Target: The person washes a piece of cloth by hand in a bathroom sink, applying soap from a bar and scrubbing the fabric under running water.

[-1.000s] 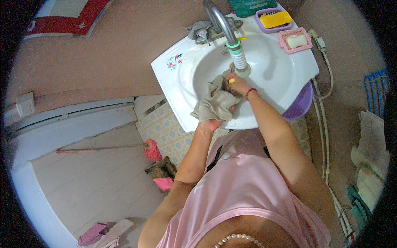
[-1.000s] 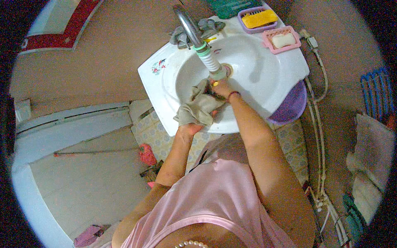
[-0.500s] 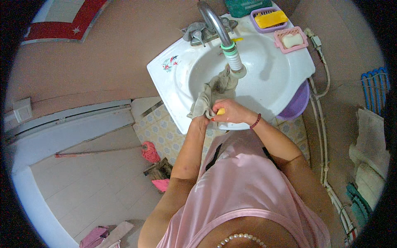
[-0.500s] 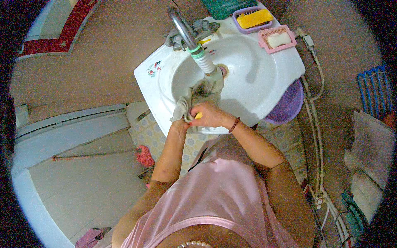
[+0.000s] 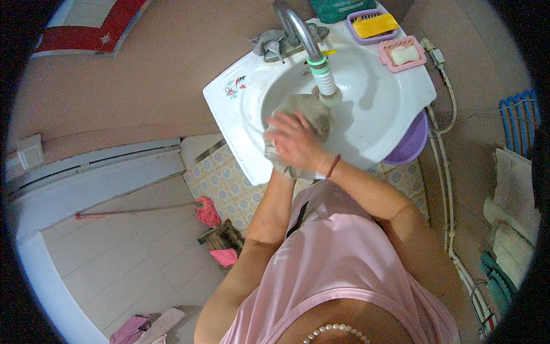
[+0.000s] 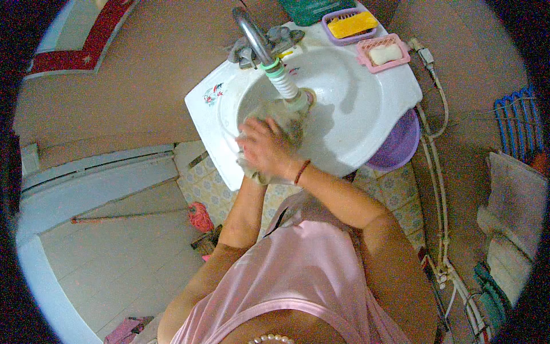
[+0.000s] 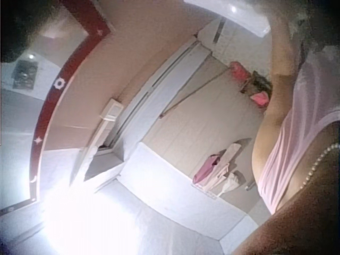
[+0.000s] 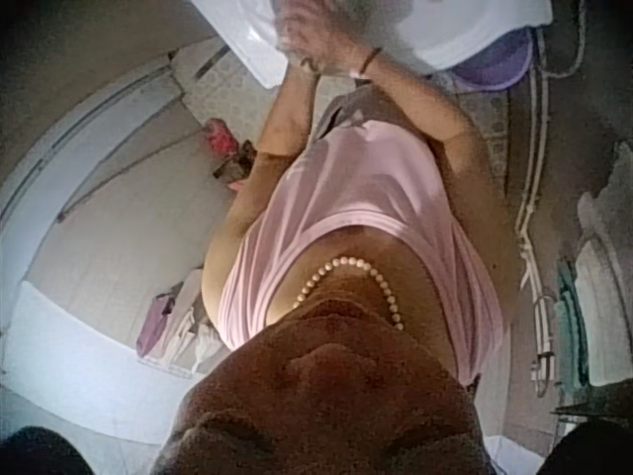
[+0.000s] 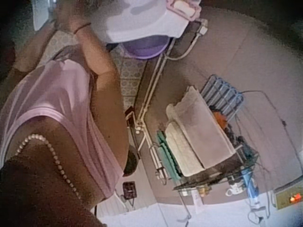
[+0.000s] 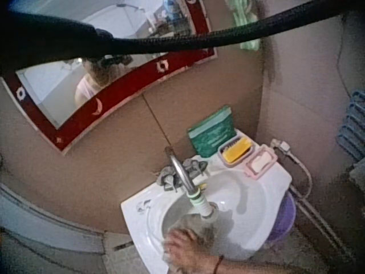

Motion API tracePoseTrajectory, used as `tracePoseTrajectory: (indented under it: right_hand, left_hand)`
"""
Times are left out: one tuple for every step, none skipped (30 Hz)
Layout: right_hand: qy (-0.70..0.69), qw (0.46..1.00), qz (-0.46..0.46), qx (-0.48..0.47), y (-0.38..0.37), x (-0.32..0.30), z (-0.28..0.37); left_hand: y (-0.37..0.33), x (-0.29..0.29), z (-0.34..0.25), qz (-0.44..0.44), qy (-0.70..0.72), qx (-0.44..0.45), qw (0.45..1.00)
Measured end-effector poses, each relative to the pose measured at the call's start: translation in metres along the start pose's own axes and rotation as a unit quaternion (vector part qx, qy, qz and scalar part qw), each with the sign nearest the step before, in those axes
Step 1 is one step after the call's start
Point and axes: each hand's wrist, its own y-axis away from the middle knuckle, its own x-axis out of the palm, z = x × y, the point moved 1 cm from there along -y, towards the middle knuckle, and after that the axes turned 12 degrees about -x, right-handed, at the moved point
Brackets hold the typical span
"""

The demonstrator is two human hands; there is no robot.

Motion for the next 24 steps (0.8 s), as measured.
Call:
tracePoseTrajectory:
  right_hand:
    - [0.052,0.998,-0.018,-0.013,0.005,0.006,-0.021]
    - [0.025,0.994,0.057,0.085,0.008,0.023,-0.062]
    - [0.014,0.971,0.13,0.202,0.02,0.031,-0.099]
    - [0.014,0.97,0.133,0.204,0.022,0.029,-0.096]
    - [0.037,0.973,0.147,0.175,0.014,0.023,-0.084]
    - [0.06,0.974,0.16,0.146,0.007,0.016,-0.07]
    - [-0.024,0.946,0.276,0.17,-0.012,0.016,-0.034]
    - [0.003,0.998,-0.053,0.042,0.008,0.02,-0.008]
    - [-0.01,0.999,-0.035,0.039,0.014,0.018,0.012]
    - [-0.023,0.999,-0.022,0.025,0.01,0.014,0.022]
    - [-0.025,0.999,-0.023,0.026,0.006,0.009,0.014]
    - [-0.036,0.99,0.092,0.1,0.002,0.005,-0.009]
    - [-0.041,0.963,0.203,0.174,0.0,-0.001,-0.034]
    - [-0.042,0.963,0.204,0.172,0.003,0.001,-0.053]
    - [-0.136,0.925,0.169,0.311,0.013,0.01,-0.074]
    - [-0.216,0.858,0.116,0.451,0.027,0.016,-0.096]
    - [-0.083,0.946,0.068,0.306,0.028,0.026,-0.082]
    - [-0.096,0.948,0.08,0.293,0.023,0.031,-0.043]
    - [-0.08,0.974,0.034,0.208,0.019,0.018,-0.005]
    - [-0.075,0.991,-0.012,0.111,0.014,0.013,0.018]
    - [-0.076,0.991,-0.012,0.112,0.014,0.013,0.013]
    - [-0.065,0.99,-0.009,0.127,0.012,0.013,0.001]
    - [-0.052,0.988,-0.009,0.144,0.01,0.014,-0.018]
    - [-0.039,0.986,-0.008,0.161,0.009,0.017,-0.039]
  left_hand:
    - [0.001,0.003,-0.004,-0.007,-0.109,0.034,0.993]
    - [0.005,0.0,-0.01,-0.018,-0.191,0.06,0.979]
    - [0.0,0.012,-0.015,-0.004,-0.232,0.09,0.968]
    - [0.0,0.016,-0.015,0.005,-0.26,0.103,0.96]
    - [-0.003,0.012,-0.016,0.011,-0.269,0.117,0.956]
    - [-0.001,0.012,-0.002,0.02,-0.2,0.067,0.977]
    - [0.004,0.003,0.014,0.024,-0.067,-0.005,0.997]
    - [-0.005,0.016,0.02,0.061,0.082,-0.046,0.994]
    - [-0.004,0.016,0.024,0.077,0.185,-0.078,0.977]
    - [-0.003,0.012,0.027,0.079,0.255,-0.099,0.959]
    - [0.001,0.012,0.028,0.085,0.287,-0.108,0.948]
    - [0.0,0.016,0.027,0.08,0.288,-0.103,0.949]
    - [-0.001,0.021,0.02,0.074,0.263,-0.085,0.958]
    - [0.002,0.022,0.015,0.051,0.187,-0.071,0.979]
    - [0.0,0.022,0.011,0.037,0.049,-0.047,0.997]
    - [-0.005,0.025,-0.002,0.084,-0.267,0.054,0.959]
    - [-0.001,0.028,0.011,0.026,-0.289,0.048,0.956]
    - [0.007,0.014,0.023,-0.012,-0.296,0.019,0.955]
    - [0.0,0.021,0.027,-0.01,-0.253,0.017,0.967]
    - [-0.003,0.018,0.033,-0.012,-0.199,-0.006,0.98]
    - [-0.004,0.017,0.038,-0.007,-0.117,-0.031,0.993]
    - [-0.004,0.014,0.039,-0.003,-0.014,-0.053,0.998]
    - [-0.007,0.015,0.039,0.009,0.092,-0.068,0.993]
    - [-0.009,0.018,0.036,0.027,0.172,-0.068,0.982]
